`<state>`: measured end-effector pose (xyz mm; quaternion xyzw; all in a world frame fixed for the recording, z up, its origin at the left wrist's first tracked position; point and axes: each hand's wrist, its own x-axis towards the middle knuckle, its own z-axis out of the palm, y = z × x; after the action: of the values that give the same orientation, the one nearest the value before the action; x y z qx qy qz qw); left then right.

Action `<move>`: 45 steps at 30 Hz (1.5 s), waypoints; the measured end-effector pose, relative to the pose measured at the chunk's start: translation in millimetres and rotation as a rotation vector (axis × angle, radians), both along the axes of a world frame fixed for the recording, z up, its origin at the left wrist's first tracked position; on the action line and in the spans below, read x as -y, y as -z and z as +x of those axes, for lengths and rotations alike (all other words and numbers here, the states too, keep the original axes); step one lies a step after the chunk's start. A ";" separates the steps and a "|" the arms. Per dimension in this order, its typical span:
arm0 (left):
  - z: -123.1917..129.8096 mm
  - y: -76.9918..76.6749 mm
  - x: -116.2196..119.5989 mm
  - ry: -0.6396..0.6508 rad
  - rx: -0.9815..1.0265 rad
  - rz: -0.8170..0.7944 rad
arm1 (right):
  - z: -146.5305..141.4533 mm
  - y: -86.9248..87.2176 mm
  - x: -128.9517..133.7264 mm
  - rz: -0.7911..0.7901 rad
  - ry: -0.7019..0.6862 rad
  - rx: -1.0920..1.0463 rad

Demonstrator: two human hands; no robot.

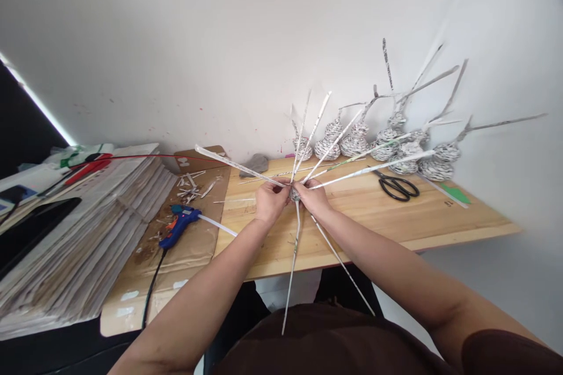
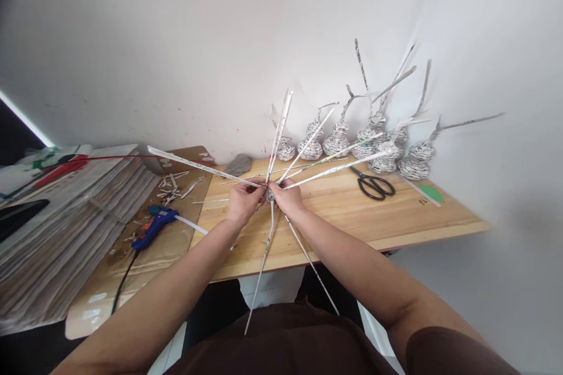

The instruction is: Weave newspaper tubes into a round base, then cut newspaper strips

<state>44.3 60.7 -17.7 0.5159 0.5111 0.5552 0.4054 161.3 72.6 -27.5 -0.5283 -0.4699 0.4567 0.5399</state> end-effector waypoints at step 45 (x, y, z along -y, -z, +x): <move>-17.8 -28.6 5.6 0.039 0.250 -0.240 | -14.3 -25.4 19.9 -0.094 -0.036 -0.167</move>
<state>26.5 55.0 10.9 0.4008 0.5091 0.5420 0.5352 147.0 52.7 -2.1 -0.5046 -0.4108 0.5302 0.5435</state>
